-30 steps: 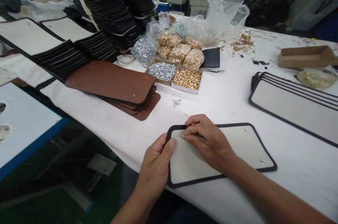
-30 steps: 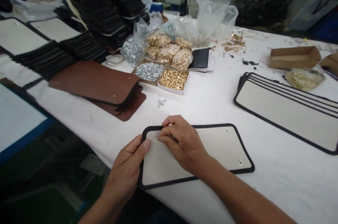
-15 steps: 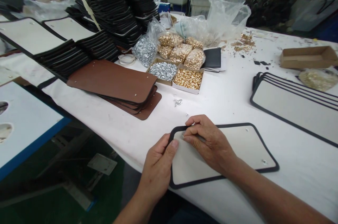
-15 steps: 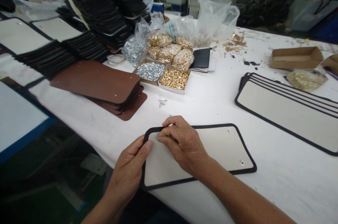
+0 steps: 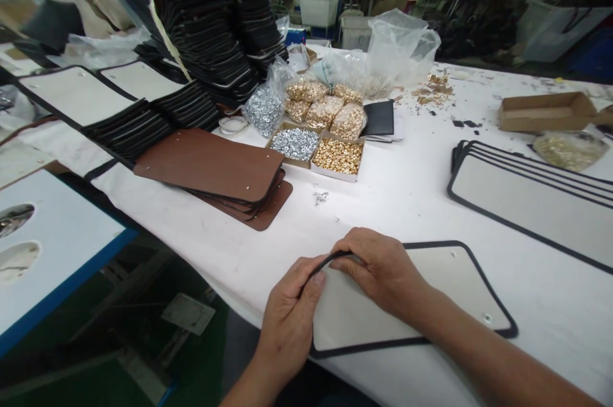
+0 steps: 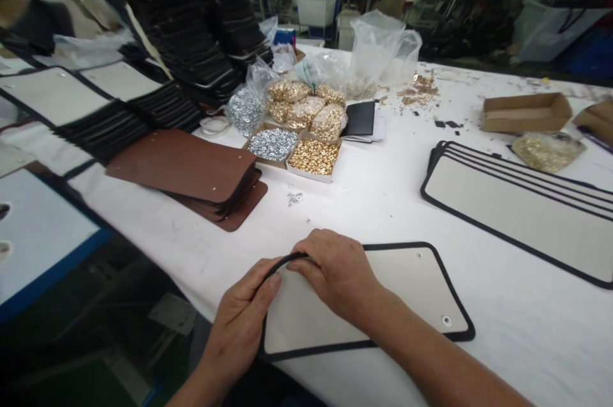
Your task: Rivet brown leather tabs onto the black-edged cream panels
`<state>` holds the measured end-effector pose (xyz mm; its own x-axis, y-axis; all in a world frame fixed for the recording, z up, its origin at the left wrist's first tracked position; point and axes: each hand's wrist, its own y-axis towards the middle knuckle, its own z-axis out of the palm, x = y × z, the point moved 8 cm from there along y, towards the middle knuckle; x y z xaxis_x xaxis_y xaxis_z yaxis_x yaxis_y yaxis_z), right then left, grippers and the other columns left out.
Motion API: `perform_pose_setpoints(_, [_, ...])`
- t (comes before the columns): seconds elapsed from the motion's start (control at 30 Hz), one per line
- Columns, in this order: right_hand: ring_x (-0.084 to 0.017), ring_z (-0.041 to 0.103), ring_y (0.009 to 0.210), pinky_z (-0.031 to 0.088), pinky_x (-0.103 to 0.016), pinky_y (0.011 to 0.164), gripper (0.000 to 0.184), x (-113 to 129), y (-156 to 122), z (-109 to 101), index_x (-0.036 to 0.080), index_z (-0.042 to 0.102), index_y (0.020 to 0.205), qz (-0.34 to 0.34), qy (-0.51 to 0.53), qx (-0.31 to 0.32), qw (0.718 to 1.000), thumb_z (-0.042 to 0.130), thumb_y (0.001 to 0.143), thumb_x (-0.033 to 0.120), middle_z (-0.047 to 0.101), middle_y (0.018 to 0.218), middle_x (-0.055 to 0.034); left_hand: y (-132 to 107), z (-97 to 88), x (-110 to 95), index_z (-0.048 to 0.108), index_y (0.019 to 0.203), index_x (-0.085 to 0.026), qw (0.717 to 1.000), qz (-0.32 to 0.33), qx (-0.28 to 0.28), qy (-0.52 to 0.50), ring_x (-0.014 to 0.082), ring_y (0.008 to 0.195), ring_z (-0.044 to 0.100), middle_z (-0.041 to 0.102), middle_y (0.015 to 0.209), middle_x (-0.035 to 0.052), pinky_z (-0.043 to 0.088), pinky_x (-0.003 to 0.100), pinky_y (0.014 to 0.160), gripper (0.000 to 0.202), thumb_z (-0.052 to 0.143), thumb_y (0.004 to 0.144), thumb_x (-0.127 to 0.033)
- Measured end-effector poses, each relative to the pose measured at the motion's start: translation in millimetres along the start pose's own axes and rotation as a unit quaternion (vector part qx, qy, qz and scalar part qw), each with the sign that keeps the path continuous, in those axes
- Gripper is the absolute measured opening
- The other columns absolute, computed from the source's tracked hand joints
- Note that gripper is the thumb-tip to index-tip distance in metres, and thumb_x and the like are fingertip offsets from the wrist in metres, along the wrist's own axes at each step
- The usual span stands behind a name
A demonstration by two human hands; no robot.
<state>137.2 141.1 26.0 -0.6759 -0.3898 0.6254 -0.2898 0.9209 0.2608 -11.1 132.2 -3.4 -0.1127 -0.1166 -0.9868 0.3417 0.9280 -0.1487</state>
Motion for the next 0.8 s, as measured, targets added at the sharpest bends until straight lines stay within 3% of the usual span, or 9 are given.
perform_pose_setpoints(0.13, [-0.02, 0.06, 0.083, 0.043, -0.033, 0.076, 0.017, 8, 0, -10, 0.021, 0.067, 0.09, -0.017, -0.066, -0.01, 0.998, 0.06, 0.1, 0.033, 0.068, 0.084, -0.0027, -2, 0.5, -2, 0.071, 0.129, -0.027, 1.0, -0.007, -0.007, 0.013, 0.0238, 0.108, 0.064, 0.072, 0.122, 0.0051, 0.048, 0.027, 0.089, 0.034, 0.057, 0.101, -0.038])
perform_pose_setpoints(0.33, [-0.017, 0.06, 0.079, 0.041, -0.029, 0.071, 0.012, 6, -1, -19, 0.021, 0.068, 0.087, 0.015, -0.015, 0.027, 0.999, 0.069, 0.093, 0.031, 0.067, 0.082, 0.0002, -4, 8.2, -5, 0.074, 0.124, -0.024, 1.0, -0.025, -0.01, 0.011, 0.0237, 0.095, 0.067, 0.076, 0.114, 0.0059, 0.052, 0.031, 0.088, 0.036, 0.061, 0.097, -0.043])
perform_pose_setpoints(0.47, [-0.018, 0.061, 0.079, 0.042, -0.03, 0.073, 0.012, 4, -1, -26, 0.021, 0.069, 0.084, 0.044, -0.026, -0.023, 0.998, 0.066, 0.092, 0.029, 0.068, 0.079, -0.0007, -6, 7.6, -6, 0.072, 0.127, -0.021, 0.995, -0.041, -0.046, -0.076, 0.029, 0.107, 0.069, 0.076, 0.117, 0.0079, 0.055, 0.033, 0.089, 0.044, 0.072, 0.089, -0.043])
perform_pose_setpoints(0.6, [-0.017, 0.061, 0.073, 0.043, -0.029, 0.068, 0.016, -11, -3, -43, 0.022, 0.072, 0.081, 0.143, 0.016, -0.096, 0.985, 0.066, 0.091, 0.034, 0.07, 0.077, -0.0004, -17, 9.4, -6, 0.071, 0.127, -0.02, 0.987, -0.058, -0.071, -0.13, 0.0318, 0.112, 0.07, 0.077, 0.119, 0.0092, 0.057, 0.035, 0.093, 0.055, 0.083, 0.078, -0.042])
perform_pose_setpoints(0.7, [-0.016, 0.062, 0.065, 0.043, -0.026, 0.059, 0.021, -20, 1, -42, 0.023, 0.075, 0.084, 0.174, 0.103, -0.037, 0.979, 0.066, 0.09, 0.04, 0.071, 0.072, 0.0017, -32, 8.6, 1, 0.074, 0.117, -0.017, 0.985, -0.085, -0.094, -0.119, 0.0319, 0.099, 0.074, 0.08, 0.107, 0.0086, 0.059, 0.037, 0.085, 0.049, 0.083, 0.077, -0.045])
perform_pose_setpoints(0.8, [-0.016, 0.066, 0.068, 0.049, -0.026, 0.061, 0.031, -26, 12, -39, 0.022, 0.077, 0.1, 0.138, 0.142, 0.021, 0.98, 0.058, 0.096, 0.046, 0.076, 0.082, -0.0001, -48, -9.1, 5, 0.075, 0.114, -0.017, 0.975, -0.086, -0.165, -0.122, 0.0313, 0.097, 0.074, 0.081, 0.105, 0.0068, 0.06, 0.036, 0.084, 0.047, 0.083, 0.077, -0.046])
